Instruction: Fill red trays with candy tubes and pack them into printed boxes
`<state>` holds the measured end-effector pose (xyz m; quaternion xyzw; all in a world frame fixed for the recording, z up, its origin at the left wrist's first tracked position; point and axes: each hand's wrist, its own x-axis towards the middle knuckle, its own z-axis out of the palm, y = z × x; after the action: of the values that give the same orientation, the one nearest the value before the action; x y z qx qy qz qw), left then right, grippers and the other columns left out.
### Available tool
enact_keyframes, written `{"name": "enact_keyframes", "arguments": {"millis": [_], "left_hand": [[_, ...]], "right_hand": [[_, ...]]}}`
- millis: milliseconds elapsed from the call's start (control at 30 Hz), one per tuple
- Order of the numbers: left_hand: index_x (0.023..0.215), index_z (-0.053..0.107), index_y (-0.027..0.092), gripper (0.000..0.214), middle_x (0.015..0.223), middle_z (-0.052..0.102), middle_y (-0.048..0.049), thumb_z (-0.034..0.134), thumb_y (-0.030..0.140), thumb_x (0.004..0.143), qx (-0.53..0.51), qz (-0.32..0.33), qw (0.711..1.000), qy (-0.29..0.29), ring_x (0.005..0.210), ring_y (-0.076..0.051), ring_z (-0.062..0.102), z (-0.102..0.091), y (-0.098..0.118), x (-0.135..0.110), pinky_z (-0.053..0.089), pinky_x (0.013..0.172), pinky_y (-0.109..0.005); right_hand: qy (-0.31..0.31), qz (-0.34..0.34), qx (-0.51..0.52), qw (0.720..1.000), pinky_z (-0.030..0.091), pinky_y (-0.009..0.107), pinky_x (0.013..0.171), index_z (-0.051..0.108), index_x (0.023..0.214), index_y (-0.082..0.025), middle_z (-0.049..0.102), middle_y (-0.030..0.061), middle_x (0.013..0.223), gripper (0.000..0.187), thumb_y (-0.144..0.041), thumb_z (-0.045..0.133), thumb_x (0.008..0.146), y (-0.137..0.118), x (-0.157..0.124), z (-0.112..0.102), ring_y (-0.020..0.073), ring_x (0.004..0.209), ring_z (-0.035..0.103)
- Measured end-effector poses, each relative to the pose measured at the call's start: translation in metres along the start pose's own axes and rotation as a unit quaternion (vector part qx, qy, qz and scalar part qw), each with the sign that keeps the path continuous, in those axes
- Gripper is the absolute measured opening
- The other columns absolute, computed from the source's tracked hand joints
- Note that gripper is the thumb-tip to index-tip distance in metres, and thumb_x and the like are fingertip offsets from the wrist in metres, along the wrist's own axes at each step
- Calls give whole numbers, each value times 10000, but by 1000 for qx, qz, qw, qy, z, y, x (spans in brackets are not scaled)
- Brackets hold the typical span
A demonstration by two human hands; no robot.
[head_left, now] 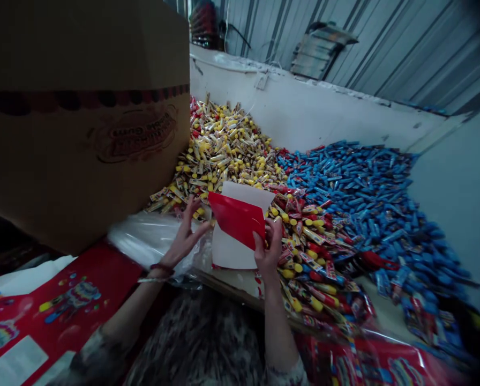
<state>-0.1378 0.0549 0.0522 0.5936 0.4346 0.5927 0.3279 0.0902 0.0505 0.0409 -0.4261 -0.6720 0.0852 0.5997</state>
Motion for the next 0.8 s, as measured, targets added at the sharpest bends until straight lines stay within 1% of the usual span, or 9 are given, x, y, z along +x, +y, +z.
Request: {"name": "enact_keyframes", "arguments": {"millis": [33, 67, 167, 233, 300, 433, 533, 633, 800], "left_hand": [[1496, 138, 281, 804, 1501, 322, -106, 584, 455, 851, -2, 10, 1000, -7, 1354, -245, 349, 14, -5, 8, 252, 1135, -463], [1495, 149, 270, 765, 1479, 342, -117, 547, 463, 871, -1, 9, 1000, 7, 1335, -245, 369, 29, -11, 14, 279, 1120, -459], [1449, 298, 242, 614, 1327, 454, -123, 481, 465, 906, 48, 1, 996, 82, 1231, -240, 444, 66, -25, 22, 331, 1075, -453], [1397, 397, 242, 524, 1226, 486, -109, 460, 447, 919, 94, 11, 991, 97, 1164, -228, 468, 82, -31, 18, 338, 1062, -446], [1374, 430, 244, 477, 1176, 483, -102, 437, 427, 933, 124, 25, 987, 101, 1127, -214, 477, 92, -37, 8, 345, 1056, -431], [1376, 418, 218, 465, 1165, 464, -112, 396, 396, 948, 158, 26, 979, 126, 1126, -211, 477, 102, -60, -9, 360, 1047, -422], [1322, 473, 190, 430, 1144, 481, -116, 341, 378, 958, 191, 12, 977, 97, 1102, -210, 499, 104, -84, -14, 391, 1027, -418], [1282, 493, 167, 409, 1180, 481, -128, 316, 354, 963, 214, 5, 974, 73, 1131, -211, 491, 102, -98, -16, 389, 1043, -425], [1259, 485, 155, 392, 1275, 443, -147, 386, 350, 934, 246, 10, 968, 42, 1232, -246, 419, 92, -105, -25, 356, 1076, -472]], "right_hand": [[-4, 1, -15, 1000, 514, 363, 866, 157, 1498, -225, 534, 150, 1265, 675, -327, 496, 922, 9, -3, -2, 197, 1042, 591], [0, 12, -27, 1000, 502, 379, 893, 148, 1500, -219, 528, 152, 1276, 667, -336, 475, 930, 18, -7, -3, 204, 1075, 580], [38, 85, -61, 994, 420, 432, 1012, 153, 1501, -202, 468, 160, 1365, 638, -380, 416, 948, 44, -19, -1, 221, 1230, 493], [60, 123, -84, 987, 341, 460, 1078, 177, 1496, -190, 392, 160, 1442, 613, -409, 366, 956, 62, -28, 2, 226, 1333, 388], [50, 136, -106, 984, 281, 474, 1112, 203, 1490, -176, 334, 153, 1486, 596, -428, 313, 960, 78, -36, 4, 224, 1391, 297], [-18, 119, -138, 983, 267, 477, 1116, 273, 1467, -147, 382, 159, 1457, 596, -448, 280, 952, 99, -52, 10, 227, 1379, 314], [-60, 108, -159, 979, 285, 476, 1103, 294, 1459, -133, 406, 172, 1437, 587, -429, 304, 952, 101, -58, 11, 234, 1350, 353], [-105, 106, -173, 974, 335, 447, 1076, 324, 1446, -141, 435, 170, 1409, 555, -400, 336, 956, 93, -54, 8, 230, 1318, 389], [-179, 141, -219, 949, 474, 401, 924, 417, 1385, -146, 496, 182, 1296, 504, -405, 330, 961, 68, -34, 4, 245, 1168, 526]]}}
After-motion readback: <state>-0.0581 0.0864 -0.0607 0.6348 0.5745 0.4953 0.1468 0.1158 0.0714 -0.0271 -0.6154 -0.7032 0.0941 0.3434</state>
